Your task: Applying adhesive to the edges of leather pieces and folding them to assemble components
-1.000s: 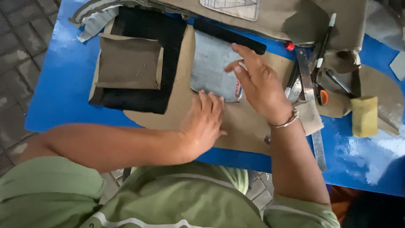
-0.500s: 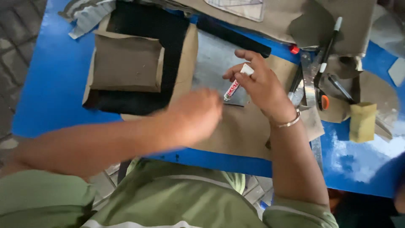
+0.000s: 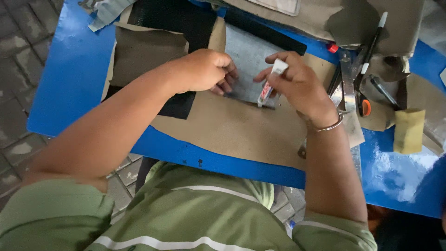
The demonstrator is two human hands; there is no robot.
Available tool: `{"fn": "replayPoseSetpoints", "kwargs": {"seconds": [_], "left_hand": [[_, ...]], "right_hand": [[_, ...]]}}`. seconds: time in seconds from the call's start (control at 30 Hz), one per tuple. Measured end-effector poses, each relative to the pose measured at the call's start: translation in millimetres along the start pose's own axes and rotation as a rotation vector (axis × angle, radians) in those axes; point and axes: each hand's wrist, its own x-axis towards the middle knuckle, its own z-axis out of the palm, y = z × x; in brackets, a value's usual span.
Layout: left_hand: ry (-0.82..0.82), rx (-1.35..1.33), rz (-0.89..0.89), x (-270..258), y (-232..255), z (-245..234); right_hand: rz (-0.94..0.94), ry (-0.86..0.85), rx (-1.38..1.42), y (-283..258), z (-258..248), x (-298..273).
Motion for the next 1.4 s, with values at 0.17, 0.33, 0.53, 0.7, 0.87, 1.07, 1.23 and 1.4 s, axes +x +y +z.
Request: {"fn": "replayPoseSetpoints", "kwargs": {"seconds": [0.17, 0.33, 0.53, 0.7, 0.87, 1.07, 1.23, 1.4], "left_hand": [[-0.101, 0.024, -0.008, 9.5, -7.9, -14.1], [-0.008, 0.551, 0.184, -8.6, 1.3, -2.7], [0.172, 0.978, 0.409, -2.5, -12.1, -4.8], [0.188, 1.026, 0.369, 1.2, -20.0, -13.3], [0.205, 1.075, 0.375, 2.8, -24.4, -10.0], [0.212, 1.143, 0.413, 6.7, -29.1, -11.9], [0.246, 1.130, 0.495, 7.2, -34.6, -13.1], [0.196, 1.169, 0.387, 3.8, -26.9, -11.2]], "right_hand": [[-0.053, 0.050, -0.030, -23.9, 11.0, -7.2], [-0.088, -0.021, -0.519, -36.3, 21.6, -13.0], [-0.090, -0.068, -0.636, -40.1, 27.9, -16.4], [-0.277, -0.011, -0.547, -21.5, 50.3, -7.6], [-0.299, -0.006, -0.612, -24.1, 49.1, -9.9], [-0.400, -0.020, -0.541, -22.9, 61.0, -7.4], [-0.415, -0.067, -0.582, -19.5, 54.2, -6.0], [-0.367, -0.029, -0.561, -25.3, 63.6, -6.0]]}}
